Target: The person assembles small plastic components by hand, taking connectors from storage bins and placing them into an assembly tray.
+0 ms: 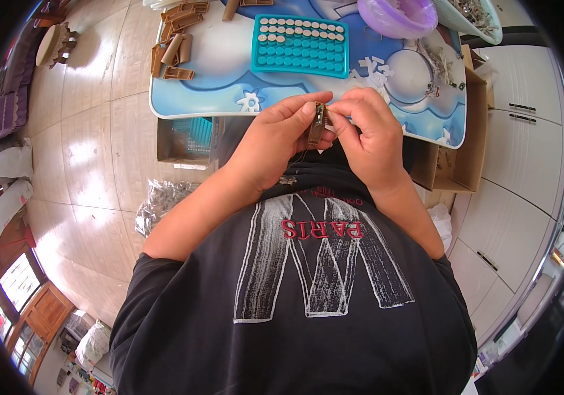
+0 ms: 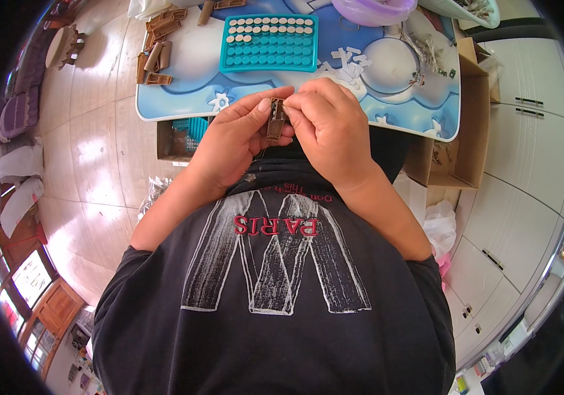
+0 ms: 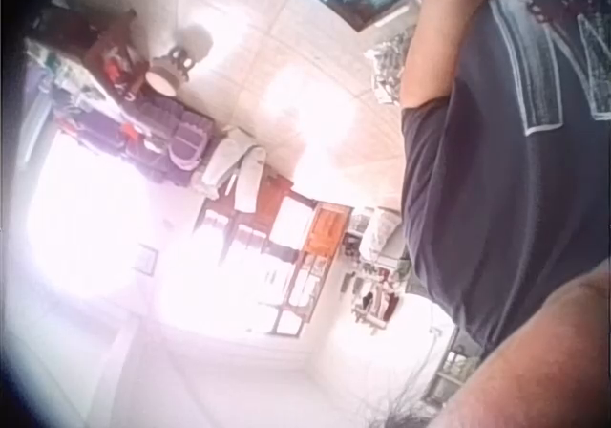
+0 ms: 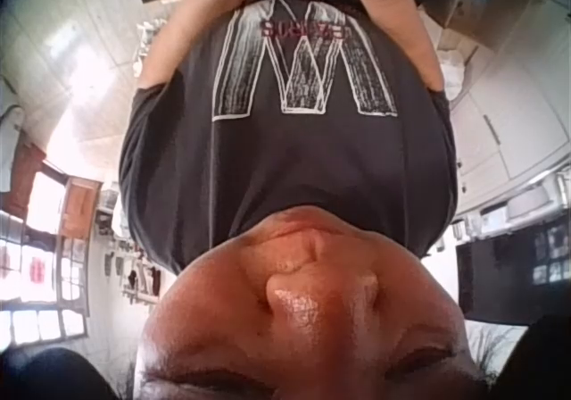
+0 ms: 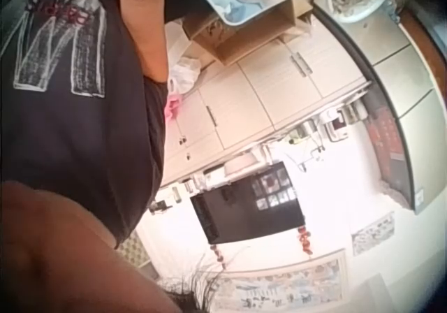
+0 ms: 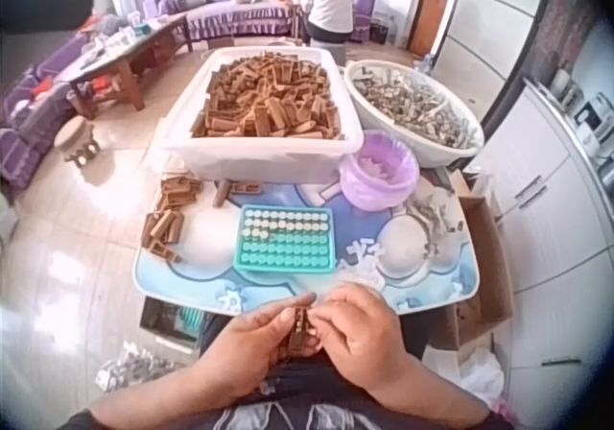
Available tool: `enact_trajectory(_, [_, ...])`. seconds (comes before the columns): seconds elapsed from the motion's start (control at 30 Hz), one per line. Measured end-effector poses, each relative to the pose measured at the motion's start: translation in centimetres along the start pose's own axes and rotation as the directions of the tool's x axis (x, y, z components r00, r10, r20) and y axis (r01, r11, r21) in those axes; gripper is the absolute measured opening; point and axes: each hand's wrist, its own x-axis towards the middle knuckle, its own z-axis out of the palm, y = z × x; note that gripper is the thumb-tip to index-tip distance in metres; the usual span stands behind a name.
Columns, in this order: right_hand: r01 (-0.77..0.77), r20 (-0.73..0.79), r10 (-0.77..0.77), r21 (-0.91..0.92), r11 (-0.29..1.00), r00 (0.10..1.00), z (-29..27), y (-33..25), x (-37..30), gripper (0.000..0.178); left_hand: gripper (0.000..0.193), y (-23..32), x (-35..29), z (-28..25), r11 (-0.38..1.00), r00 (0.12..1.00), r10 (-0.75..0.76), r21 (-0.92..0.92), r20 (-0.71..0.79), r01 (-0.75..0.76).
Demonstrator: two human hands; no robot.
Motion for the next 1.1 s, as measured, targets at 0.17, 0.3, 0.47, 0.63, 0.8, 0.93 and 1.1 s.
enact_trajectory(0.17, [0.090, 0.018, -0.089, -0.041, 0.995, 0.996, -0.10, 0.16, 0.33, 0.010, 0.037, -0.09, 0.06, 0.07, 1.000, 1.000, 0.009, 0.028, -0.012, -0.009])
enact_trajectory(0.3, [0.060, 0.045, -0.059, -0.015, 0.998, 0.997, -0.05, -0.01, 0.33, 0.010, 0.039, -0.09, -0.18, 0.10, 0.996, 0.999, 0.037, 0.083, -0.036, -0.034])
enact_trajectory(0.47, [0.004, 0.054, -0.006, 0.046, 0.999, 0.999, -0.02, -0.14, 0.40, 0.010, 0.038, 0.11, -0.30, 0.21, 0.994, 0.999, 0.022, 0.107, -0.040, -0.018])
enact_trajectory(0.63, [0.029, 0.063, -0.032, 0.053, 0.998, 0.998, -0.01, -0.06, 0.55, 0.009, 0.038, 0.26, -0.29, 0.28, 0.998, 0.999, -0.005, 0.060, -0.033, 0.007])
enact_trajectory(0.8, [0.082, 0.079, -0.084, 0.029, 0.996, 0.993, 0.02, 0.12, 0.51, 0.009, 0.037, 0.17, -0.11, -0.10, 0.999, 1.000, -0.027, 0.034, -0.008, 0.027])
enact_trajectory(0.93, [0.090, 0.066, -0.093, 0.041, 0.995, 0.994, 0.05, 0.04, 0.44, 0.009, 0.036, 0.14, -0.19, -0.13, 0.999, 1.000, -0.016, 0.028, 0.001, 0.016])
enact_trajectory(1.1, [0.085, 0.054, -0.087, 0.036, 0.996, 0.995, 0.20, 0.08, 0.26, 0.009, 0.033, 0.20, -0.13, 0.00, 0.999, 0.999, -0.032, 0.042, -0.003, 0.032])
